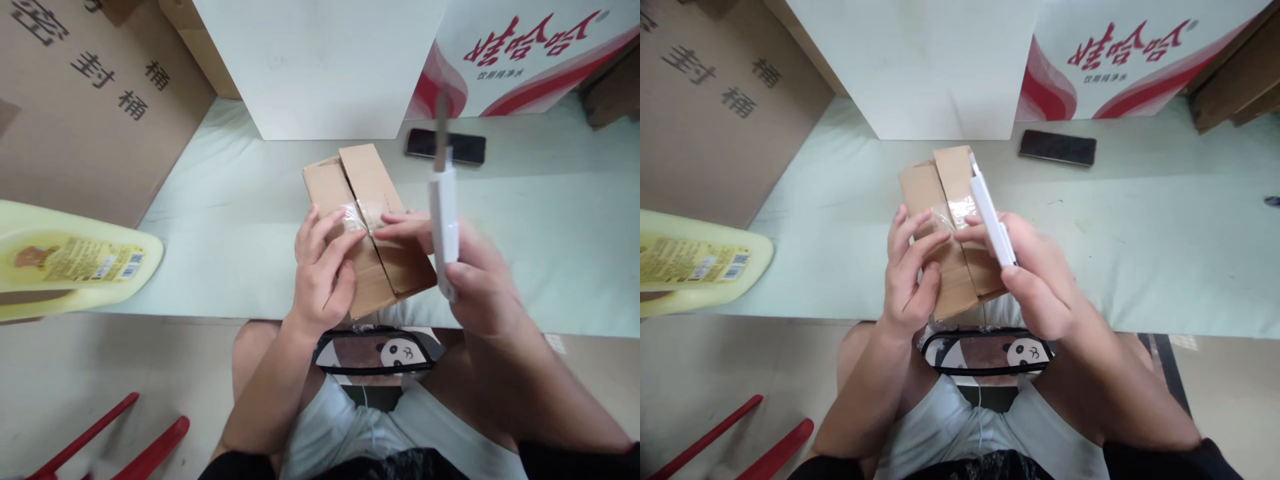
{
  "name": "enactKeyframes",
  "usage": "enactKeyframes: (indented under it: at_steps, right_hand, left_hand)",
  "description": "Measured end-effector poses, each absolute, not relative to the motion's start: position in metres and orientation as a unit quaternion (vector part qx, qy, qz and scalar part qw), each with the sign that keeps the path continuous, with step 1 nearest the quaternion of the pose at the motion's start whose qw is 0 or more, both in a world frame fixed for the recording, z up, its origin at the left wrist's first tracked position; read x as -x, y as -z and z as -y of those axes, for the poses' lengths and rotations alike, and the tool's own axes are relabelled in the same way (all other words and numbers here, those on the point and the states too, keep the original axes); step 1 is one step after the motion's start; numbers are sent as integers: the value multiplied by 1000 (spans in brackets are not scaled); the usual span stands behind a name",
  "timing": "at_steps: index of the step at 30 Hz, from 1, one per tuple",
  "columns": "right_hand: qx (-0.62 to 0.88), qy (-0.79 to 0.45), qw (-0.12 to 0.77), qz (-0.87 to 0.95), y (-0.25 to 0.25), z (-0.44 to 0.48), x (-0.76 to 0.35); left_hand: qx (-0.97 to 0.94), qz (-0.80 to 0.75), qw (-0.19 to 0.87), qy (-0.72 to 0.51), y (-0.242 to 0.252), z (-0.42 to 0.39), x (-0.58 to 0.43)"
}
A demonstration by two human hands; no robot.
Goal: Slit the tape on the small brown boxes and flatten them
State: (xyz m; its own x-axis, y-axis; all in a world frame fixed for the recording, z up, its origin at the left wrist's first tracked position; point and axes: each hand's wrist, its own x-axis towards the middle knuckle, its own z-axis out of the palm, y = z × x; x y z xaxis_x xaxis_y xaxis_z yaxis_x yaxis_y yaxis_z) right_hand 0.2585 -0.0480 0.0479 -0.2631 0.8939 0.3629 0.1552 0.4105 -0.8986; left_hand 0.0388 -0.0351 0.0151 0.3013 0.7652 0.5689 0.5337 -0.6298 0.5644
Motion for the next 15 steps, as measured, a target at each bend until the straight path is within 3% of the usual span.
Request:
enactKeyframes:
  at_steps: [3,15]
  right_hand:
    - [416,-358,443,709,-42,49,-256]
    - [430,-304,497,690,-28,47,-246]
  left_hand:
    - [-817,-359,155,-423,-17,34,-38]
    - [-809,-433,192,-349,-38,42,-45]
